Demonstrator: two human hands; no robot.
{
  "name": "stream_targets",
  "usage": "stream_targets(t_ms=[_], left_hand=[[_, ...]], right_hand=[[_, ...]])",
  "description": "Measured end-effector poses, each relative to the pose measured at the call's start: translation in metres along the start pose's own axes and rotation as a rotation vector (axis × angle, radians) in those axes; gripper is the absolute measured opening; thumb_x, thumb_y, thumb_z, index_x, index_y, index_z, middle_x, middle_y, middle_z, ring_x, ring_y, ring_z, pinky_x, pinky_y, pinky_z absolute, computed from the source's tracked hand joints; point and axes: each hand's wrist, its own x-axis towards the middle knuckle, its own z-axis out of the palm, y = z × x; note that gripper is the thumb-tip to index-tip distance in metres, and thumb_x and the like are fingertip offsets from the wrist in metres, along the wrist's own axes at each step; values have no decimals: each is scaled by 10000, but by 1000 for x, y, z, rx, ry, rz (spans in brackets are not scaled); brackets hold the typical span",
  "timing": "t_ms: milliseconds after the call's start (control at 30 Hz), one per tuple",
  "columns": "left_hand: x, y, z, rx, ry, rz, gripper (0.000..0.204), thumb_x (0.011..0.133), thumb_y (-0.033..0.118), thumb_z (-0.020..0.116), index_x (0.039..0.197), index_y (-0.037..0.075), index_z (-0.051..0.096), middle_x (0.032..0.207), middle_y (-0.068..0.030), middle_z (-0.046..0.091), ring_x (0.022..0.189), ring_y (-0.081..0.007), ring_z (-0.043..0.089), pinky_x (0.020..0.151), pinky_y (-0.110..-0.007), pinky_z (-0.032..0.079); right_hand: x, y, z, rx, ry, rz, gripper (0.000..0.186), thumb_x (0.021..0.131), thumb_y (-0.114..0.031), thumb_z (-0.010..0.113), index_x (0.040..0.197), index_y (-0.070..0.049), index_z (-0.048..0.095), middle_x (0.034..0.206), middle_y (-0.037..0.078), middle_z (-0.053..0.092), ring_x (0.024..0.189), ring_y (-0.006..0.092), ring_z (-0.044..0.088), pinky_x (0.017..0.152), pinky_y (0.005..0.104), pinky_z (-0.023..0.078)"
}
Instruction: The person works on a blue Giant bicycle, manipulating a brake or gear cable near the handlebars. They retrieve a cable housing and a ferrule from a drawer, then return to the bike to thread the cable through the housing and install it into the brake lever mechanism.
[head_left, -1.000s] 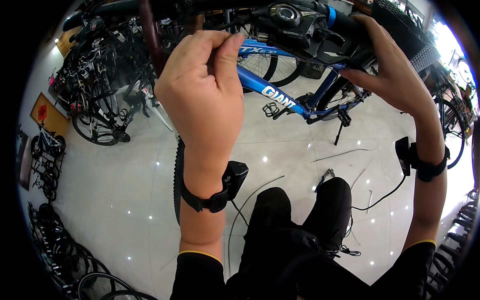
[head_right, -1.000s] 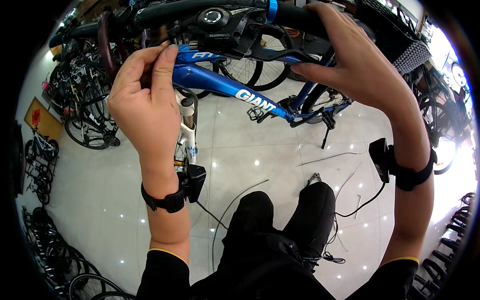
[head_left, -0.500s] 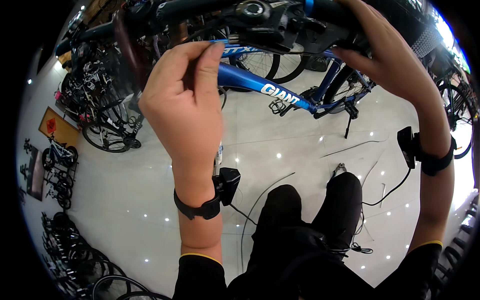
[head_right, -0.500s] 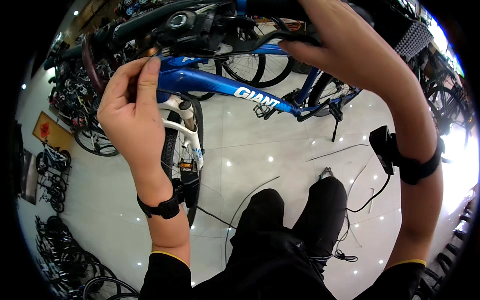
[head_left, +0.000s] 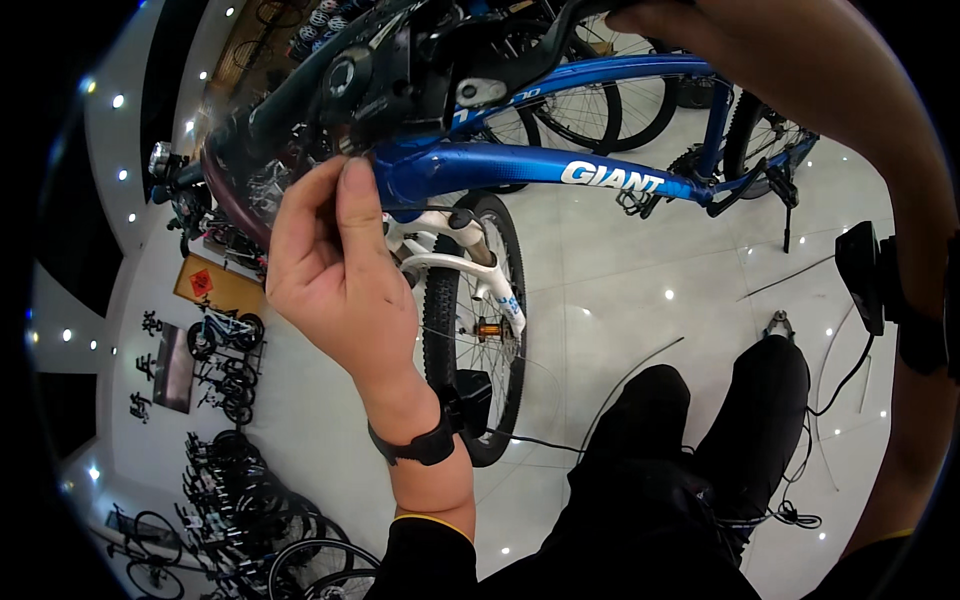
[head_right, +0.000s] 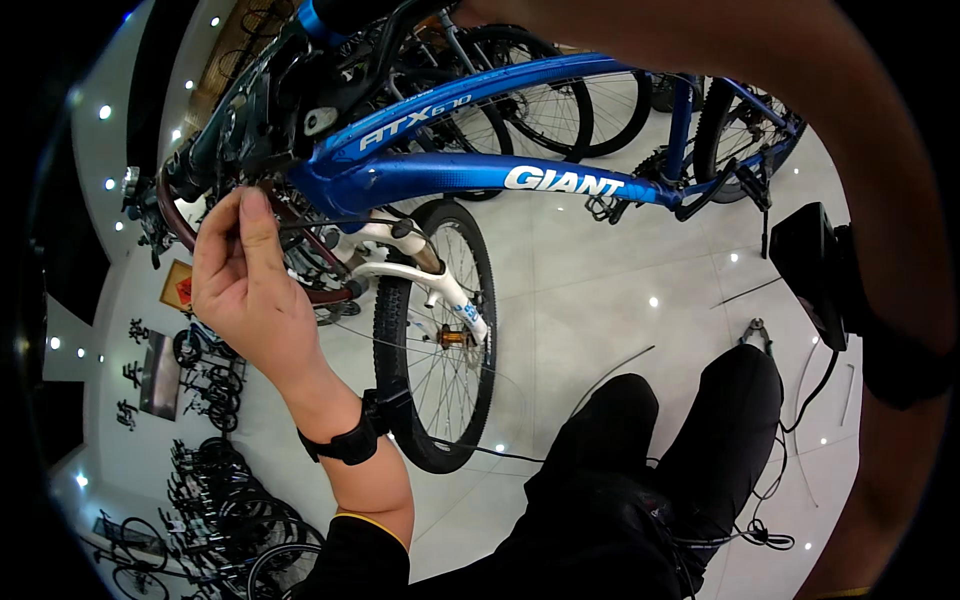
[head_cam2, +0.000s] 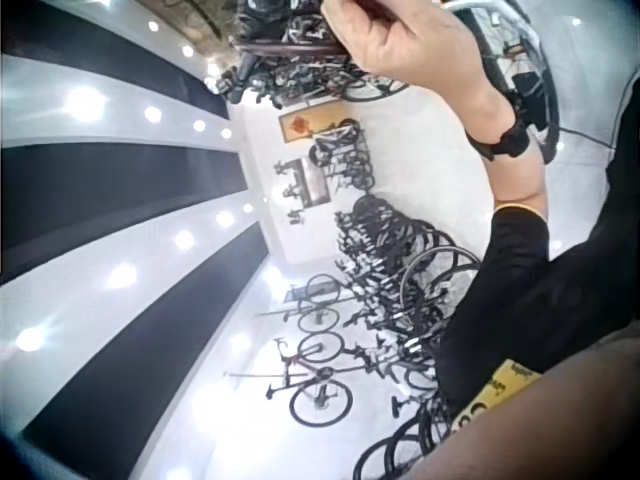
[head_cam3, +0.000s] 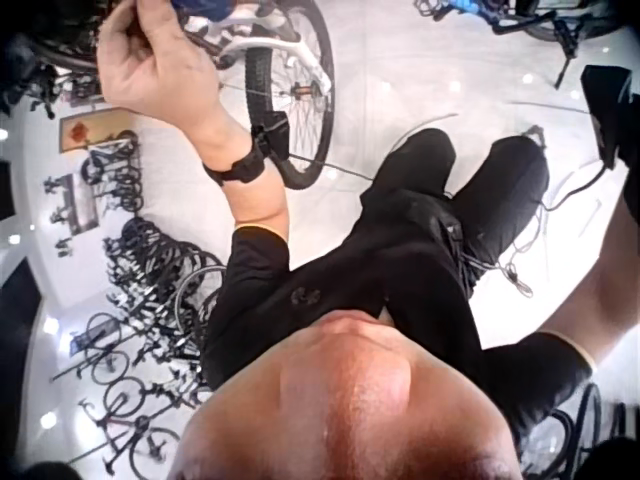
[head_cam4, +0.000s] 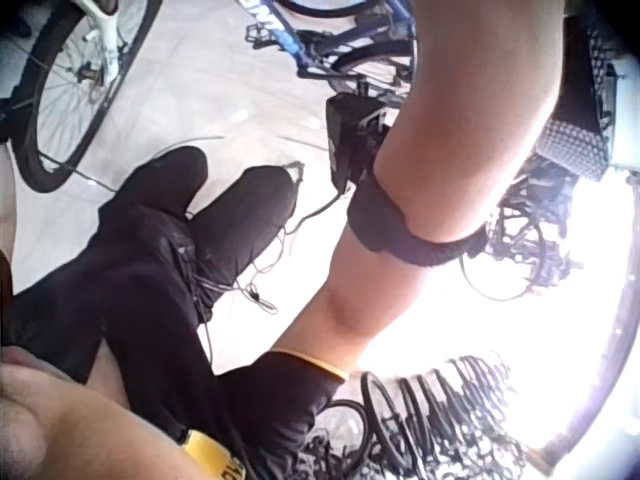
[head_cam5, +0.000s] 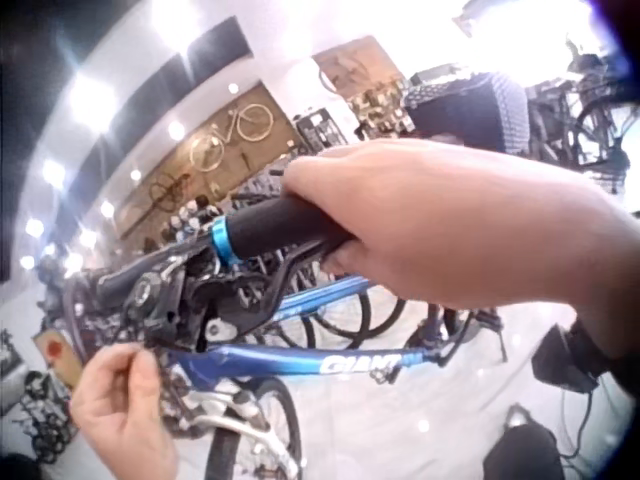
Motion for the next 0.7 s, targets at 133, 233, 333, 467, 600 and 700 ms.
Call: stream_targets(t_ms=[133, 233, 333, 467, 600, 700], left_hand=[[-2, 0, -6, 56, -11, -36, 180, 930, 73, 648, 1059, -52, 642, 918, -29, 648, 779, -38, 572, 677, -141, 446], [0, -1, -3, 37, -5, -14, 191, 934, 72, 641, 1077, -54, 631, 912, -29, 642, 779, -40, 567, 674, -147, 439], [-4, -4, -5, 95, 24, 4, 140, 934, 46, 629, 1037, -48, 639, 877, -12, 625, 704, -28, 512, 603, -147, 396], [-1, 3, 3, 155, 14, 99, 95, 932, 15, 614, 999, -46, 642, 855, -2, 602, 668, -27, 474, 572, -155, 371], [-7, 2, -6, 146, -83, 104, 94, 928, 5, 610, 994, -53, 642, 881, -20, 608, 735, -46, 507, 641, -161, 389], [-11, 4, -14, 152, -120, 106, 120, 927, 14, 620, 1021, -58, 641, 956, -51, 651, 825, -61, 550, 727, -160, 413]], right_hand=[[1, 3, -2, 1, -60, -25, 192, 923, -128, 560, 1068, -7, 528, 965, 155, 610, 930, 307, 615, 852, 408, 479], [-6, 4, 7, -157, 91, -97, 197, 930, -133, 556, 1075, -3, 528, 970, 157, 613, 935, 309, 619, 857, 406, 485], [0, 1, 25, -128, 94, 6, 198, 931, -127, 553, 1084, -3, 529, 967, 158, 614, 934, 305, 620, 862, 403, 487], [-1, 4, 2, -104, 34, 14, 196, 930, -118, 550, 1090, -7, 532, 961, 156, 614, 929, 301, 618, 863, 402, 488], [4, 6, 0, -61, -39, 19, 195, 928, -108, 547, 1097, -12, 534, 955, 154, 614, 924, 297, 617, 865, 400, 488], [8, 6, -2, -47, -82, 27, 195, 927, -101, 545, 1102, -15, 535, 950, 152, 614, 920, 294, 616, 866, 399, 488]])
